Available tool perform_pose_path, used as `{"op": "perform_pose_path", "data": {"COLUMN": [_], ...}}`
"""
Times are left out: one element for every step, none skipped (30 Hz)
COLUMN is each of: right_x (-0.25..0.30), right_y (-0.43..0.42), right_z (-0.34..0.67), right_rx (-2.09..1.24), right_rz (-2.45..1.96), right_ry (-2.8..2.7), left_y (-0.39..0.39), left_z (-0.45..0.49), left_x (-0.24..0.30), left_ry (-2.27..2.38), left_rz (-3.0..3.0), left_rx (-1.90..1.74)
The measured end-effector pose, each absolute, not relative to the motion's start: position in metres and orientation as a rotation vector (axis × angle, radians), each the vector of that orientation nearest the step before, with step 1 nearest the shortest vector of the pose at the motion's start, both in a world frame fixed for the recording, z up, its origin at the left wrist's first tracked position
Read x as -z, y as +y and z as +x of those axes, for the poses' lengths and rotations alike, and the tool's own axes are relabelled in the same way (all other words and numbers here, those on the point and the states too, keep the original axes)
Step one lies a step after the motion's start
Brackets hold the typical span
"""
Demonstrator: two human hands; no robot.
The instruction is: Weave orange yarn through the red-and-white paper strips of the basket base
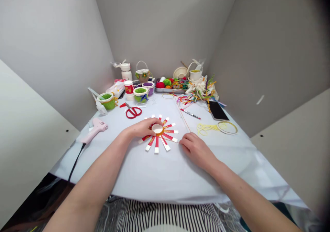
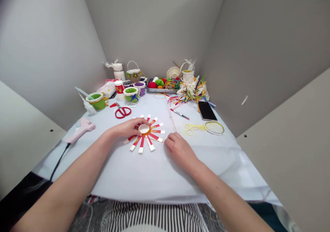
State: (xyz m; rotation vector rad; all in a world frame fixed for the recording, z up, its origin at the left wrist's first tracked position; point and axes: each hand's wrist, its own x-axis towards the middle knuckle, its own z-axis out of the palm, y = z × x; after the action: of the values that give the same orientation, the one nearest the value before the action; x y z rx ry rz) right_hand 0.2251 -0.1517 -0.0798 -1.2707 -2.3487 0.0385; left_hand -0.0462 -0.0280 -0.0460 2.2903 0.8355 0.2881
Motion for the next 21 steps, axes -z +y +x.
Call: {"op": "perform_pose_path", "data": {"right_x": [0.079,0.078,0.077,0.074,0.072,0.069,0.067,0.065,0.064,0.063,0.064,0.066,0.068,0.071,0.074,0.077,0.079,0.082,0.083,0.084,0.085], "right_y": [-0.148,-0.143,-0.138,-0.131,-0.123,-0.115,-0.106,-0.096,-0.087,-0.078,-0.070,-0.063,-0.058,-0.054,-0.052,-0.051,-0.051,-0.052,-0.054,-0.055,-0.056], "right_z": [0.226,0.227,0.228,0.229,0.229,0.230,0.229,0.228,0.226,0.224,0.220,0.217,0.213,0.210,0.207,0.205,0.204,0.203,0.203,0.203,0.203], "right_rx": [-0.030,-0.033,-0.049,-0.077,-0.118,-0.168,-0.226,-0.285,-0.333,-0.360,-0.352,-0.321,-0.290,-0.269,-0.258,-0.261,-0.272,-0.282,-0.290,-0.294,-0.294], "right_rz": [-1.320,-1.365,-1.402,-1.428,-1.444,-1.454,-1.455,-1.452,-1.454,-1.462,-1.483,-1.513,-1.539,-1.556,-1.567,-1.567,-1.562,-1.555,-1.548,-1.542,-1.539], "right_ry": [-2.323,-2.302,-2.286,-2.275,-2.271,-2.268,-2.267,-2.270,-2.266,-2.256,-2.234,-2.196,-2.160,-2.134,-2.114,-2.104,-2.097,-2.089,-2.079,-2.070,-2.062], "left_y": [-0.028,-0.028,-0.028,-0.027,-0.028,-0.028,-0.028,-0.028,-0.029,-0.029,-0.030,-0.030,-0.031,-0.031,-0.032,-0.032,-0.033,-0.033,-0.034,-0.034,-0.035], "left_z": [-0.046,-0.047,-0.047,-0.047,-0.047,-0.047,-0.047,-0.046,-0.046,-0.045,-0.045,-0.045,-0.044,-0.043,-0.043,-0.042,-0.042,-0.042,-0.041,-0.041,-0.040], "left_x": [0.046,0.046,0.047,0.047,0.047,0.047,0.047,0.047,0.046,0.046,0.045,0.044,0.044,0.043,0.043,0.042,0.042,0.042,0.042,0.041,0.041], "left_ry": [0.837,0.839,0.842,0.843,0.843,0.843,0.844,0.847,0.852,0.860,0.869,0.878,0.885,0.890,0.894,0.896,0.892,0.877,0.851,0.819,0.786], "left_rz": [2.292,2.293,2.293,2.292,2.290,2.287,2.284,2.282,2.283,2.285,2.288,2.290,2.293,2.297,2.301,2.305,2.306,2.308,2.310,2.314,2.319], "left_rx": [-0.285,-0.283,-0.283,-0.283,-0.286,-0.289,-0.291,-0.291,-0.287,-0.281,-0.274,-0.266,-0.261,-0.257,-0.257,-0.258,-0.262,-0.273,-0.291,-0.318,-0.352]}}
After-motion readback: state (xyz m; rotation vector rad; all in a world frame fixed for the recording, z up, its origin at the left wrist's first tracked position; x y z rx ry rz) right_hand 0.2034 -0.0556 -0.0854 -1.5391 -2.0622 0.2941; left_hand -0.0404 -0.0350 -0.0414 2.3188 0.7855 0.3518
